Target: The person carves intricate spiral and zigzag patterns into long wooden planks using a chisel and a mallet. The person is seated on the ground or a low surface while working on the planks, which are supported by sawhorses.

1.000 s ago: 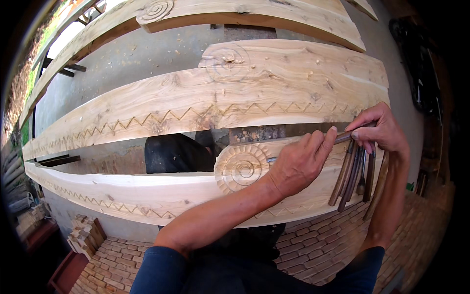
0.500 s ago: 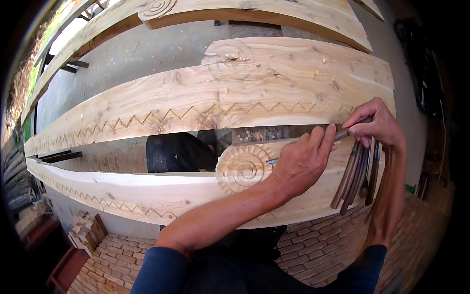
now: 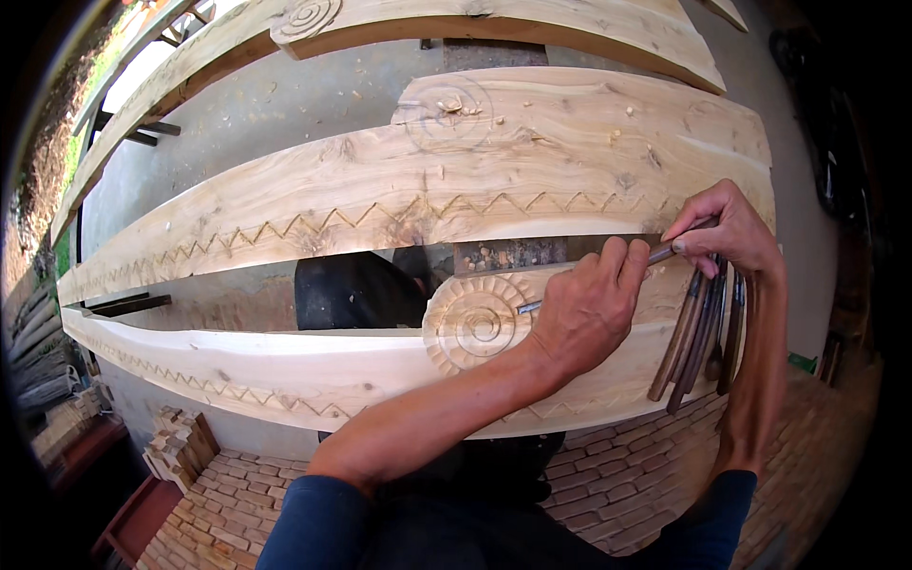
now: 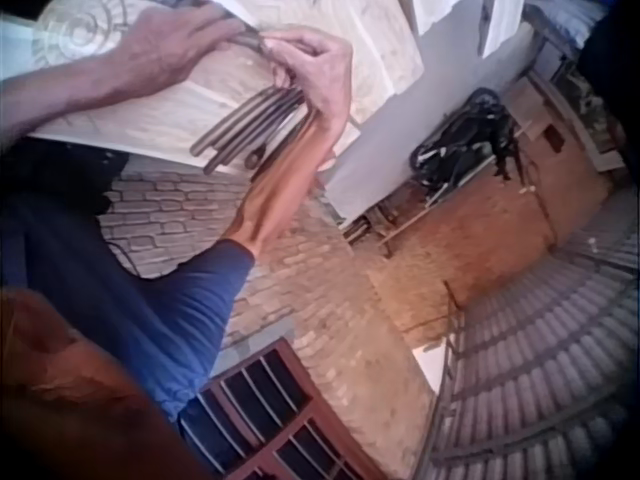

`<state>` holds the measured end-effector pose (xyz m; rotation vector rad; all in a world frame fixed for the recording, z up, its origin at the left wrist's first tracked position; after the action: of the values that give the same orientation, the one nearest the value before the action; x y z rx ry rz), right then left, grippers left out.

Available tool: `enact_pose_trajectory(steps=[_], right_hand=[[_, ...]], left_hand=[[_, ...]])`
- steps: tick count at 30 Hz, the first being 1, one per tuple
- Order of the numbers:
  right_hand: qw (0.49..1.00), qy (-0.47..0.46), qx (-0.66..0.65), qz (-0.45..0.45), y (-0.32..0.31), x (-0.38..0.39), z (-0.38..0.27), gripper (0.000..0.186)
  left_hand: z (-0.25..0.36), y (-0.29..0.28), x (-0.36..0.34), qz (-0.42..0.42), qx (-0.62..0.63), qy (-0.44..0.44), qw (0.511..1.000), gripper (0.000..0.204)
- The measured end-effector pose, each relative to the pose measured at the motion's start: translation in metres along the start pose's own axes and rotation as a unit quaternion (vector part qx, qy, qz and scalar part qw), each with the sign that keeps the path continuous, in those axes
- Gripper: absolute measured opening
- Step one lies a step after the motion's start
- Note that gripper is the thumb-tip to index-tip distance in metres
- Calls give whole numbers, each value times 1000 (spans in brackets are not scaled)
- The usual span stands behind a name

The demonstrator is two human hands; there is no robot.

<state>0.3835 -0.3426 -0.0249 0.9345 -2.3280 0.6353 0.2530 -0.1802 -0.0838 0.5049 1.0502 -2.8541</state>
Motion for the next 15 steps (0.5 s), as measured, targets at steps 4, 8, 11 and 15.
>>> enact_pose_trajectory(steps=[4,8,11,15], right_hand=[[1000,-6,-19,8,1,3,12,12],[1000,-6,-22,8,2,7,14,13],[1000,-7,-19,21,6,20,11,14],[998,-4,-51,44,3,37,23,15]], left_hand=[[1,1,1,-21,5,-2,1000,24],[0,1,1,-26,7,9,1000,25],[2,-1,6,-20,-2,45,999,30],[9,-6,9,-14,-53,142,988,42]])
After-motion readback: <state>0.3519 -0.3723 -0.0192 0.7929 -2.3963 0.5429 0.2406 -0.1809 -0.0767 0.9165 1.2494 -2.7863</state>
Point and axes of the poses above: each hand's wrist, its own x-axis away from the middle knuckle, its own y-axis out of the palm, z = x × y, the point moved 4 cm from there along -x, towards the middle knuckle, and after that the axes turned 1 degree about -y, right-handed, at the moved point
